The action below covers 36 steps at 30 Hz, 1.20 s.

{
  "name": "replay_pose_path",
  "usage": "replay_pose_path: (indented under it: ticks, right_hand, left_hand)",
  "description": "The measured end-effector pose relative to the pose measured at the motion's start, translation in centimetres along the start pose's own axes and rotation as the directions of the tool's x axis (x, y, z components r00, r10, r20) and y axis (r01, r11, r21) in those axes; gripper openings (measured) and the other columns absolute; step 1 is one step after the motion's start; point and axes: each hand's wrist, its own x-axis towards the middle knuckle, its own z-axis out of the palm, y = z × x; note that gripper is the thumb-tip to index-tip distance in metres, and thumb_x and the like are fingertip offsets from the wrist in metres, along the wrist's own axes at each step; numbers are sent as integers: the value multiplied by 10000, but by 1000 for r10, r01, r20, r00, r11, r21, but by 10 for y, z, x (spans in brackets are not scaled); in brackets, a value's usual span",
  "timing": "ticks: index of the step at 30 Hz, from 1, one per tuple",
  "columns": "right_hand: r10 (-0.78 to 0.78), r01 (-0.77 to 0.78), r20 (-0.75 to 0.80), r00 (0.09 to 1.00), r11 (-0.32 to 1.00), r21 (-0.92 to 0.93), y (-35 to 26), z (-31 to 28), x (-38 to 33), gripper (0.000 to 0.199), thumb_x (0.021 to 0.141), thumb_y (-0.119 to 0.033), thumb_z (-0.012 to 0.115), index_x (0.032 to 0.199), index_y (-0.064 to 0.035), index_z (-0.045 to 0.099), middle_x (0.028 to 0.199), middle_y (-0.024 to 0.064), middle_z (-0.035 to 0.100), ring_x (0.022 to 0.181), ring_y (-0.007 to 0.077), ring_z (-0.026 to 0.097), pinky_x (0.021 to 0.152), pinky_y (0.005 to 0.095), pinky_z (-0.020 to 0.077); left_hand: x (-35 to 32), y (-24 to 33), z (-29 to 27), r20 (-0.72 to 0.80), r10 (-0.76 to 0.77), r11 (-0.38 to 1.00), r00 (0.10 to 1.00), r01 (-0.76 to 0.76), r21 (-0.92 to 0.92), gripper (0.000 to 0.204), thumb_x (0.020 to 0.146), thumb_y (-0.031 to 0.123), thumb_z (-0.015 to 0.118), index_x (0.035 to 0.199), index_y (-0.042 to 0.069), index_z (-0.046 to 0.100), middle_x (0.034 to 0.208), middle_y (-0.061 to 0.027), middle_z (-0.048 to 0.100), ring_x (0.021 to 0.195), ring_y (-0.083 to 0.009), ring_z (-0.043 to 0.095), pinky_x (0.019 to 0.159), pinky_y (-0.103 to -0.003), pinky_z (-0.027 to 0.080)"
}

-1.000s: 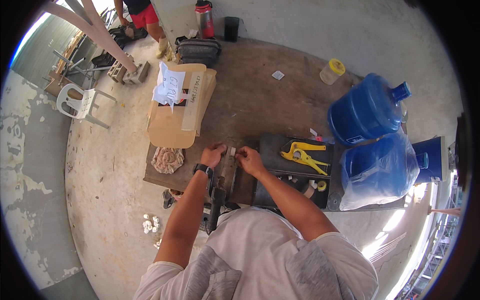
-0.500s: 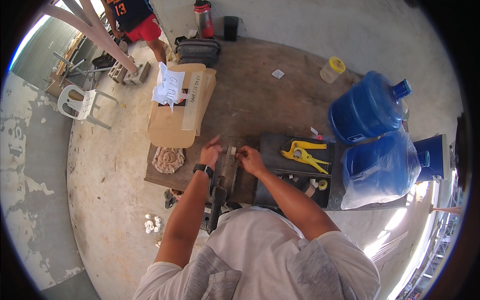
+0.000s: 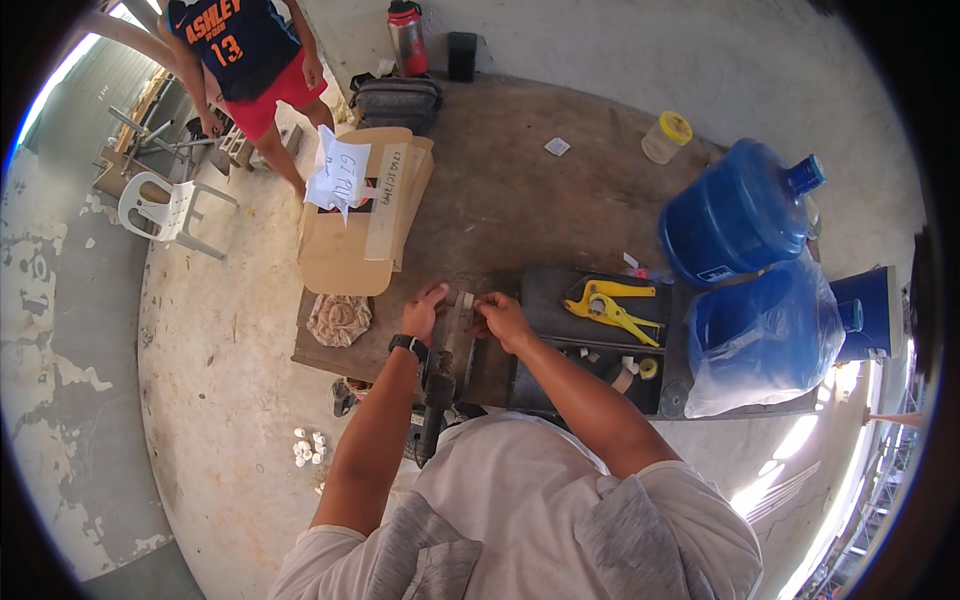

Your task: The person walks through a construction area carrying a coiled cable, then places it on the floor. They open a toolbox, select a pipe cutter, and cut a small white plastic fitting. They then pick up a power tool and connect it to an extension cord.

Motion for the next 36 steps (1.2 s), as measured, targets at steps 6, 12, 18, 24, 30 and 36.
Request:
replay_pose_path:
  ticks: [6, 12, 18, 24, 30, 36]
  right_hand:
    - [-127, 128, 36, 991, 991, -49, 0, -2, -9, 301, 935, -145, 691, 1168, 15, 590, 897, 92, 681, 743, 181, 696, 652, 311, 565]
    - [-544, 572, 183, 819, 750, -333, 13, -6, -30, 429, 887, -141, 751, 1241, 40, 590, 926, 113, 712, 838, 179, 699, 767, 301, 558]
    - [-565, 589, 241, 789, 582, -561, 1, -9, -39, 412, 895, -228, 732, 1210, 7, 610, 1074, 200, 671, 980, 314, 677, 830, 384, 541]
    - [-770, 718, 317, 553, 248, -650, 2, -9, -31, 327, 935, -256, 678, 1134, -4, 616, 1133, 185, 620, 1071, 378, 604, 883, 441, 515]
    - [-761, 738, 394, 515, 161, -655, 2, -17, -21, 332, 945, -289, 661, 1121, -12, 614, 1117, 193, 631, 1050, 380, 617, 887, 453, 515]
    - [-786, 766, 426, 448, 91, -637, 2, -22, -21, 345, 917, -308, 688, 1098, -22, 618, 1098, 177, 643, 1042, 383, 618, 879, 450, 516]
  left_hand:
    - [0, 4, 3, 30, -71, 964, 997, 60, 258, 417, 949, 244, 690, 1279, -7, 645, 1120, -101, 689, 1022, -184, 649, 831, -316, 522]
    - [0, -9, -4, 170, 42, 999, 985, -45, 14, 365, 971, 128, 627, 1314, 0, 618, 1202, -108, 658, 1069, -181, 629, 911, -323, 515]
    - [-2, -9, -3, 154, 39, 999, 987, -44, 29, 358, 973, 85, 599, 1324, 15, 615, 1190, -94, 653, 1057, -170, 617, 921, -319, 505]
    - [1, -13, -4, 184, 51, 998, 982, -59, 35, 350, 984, 85, 583, 1328, 25, 612, 1181, -86, 651, 1052, -162, 611, 920, -307, 491]
    - [3, -14, -3, 158, 5, 994, 987, -22, 107, 470, 898, 35, 586, 1367, 10, 564, 1212, -105, 635, 1091, -195, 606, 943, -315, 486]
    - [-10, -8, 5, 181, 83, 893, 980, -154, 423, 741, 715, 38, 637, 1432, -25, 459, 1255, -159, 619, 1151, -267, 605, 971, -341, 477]
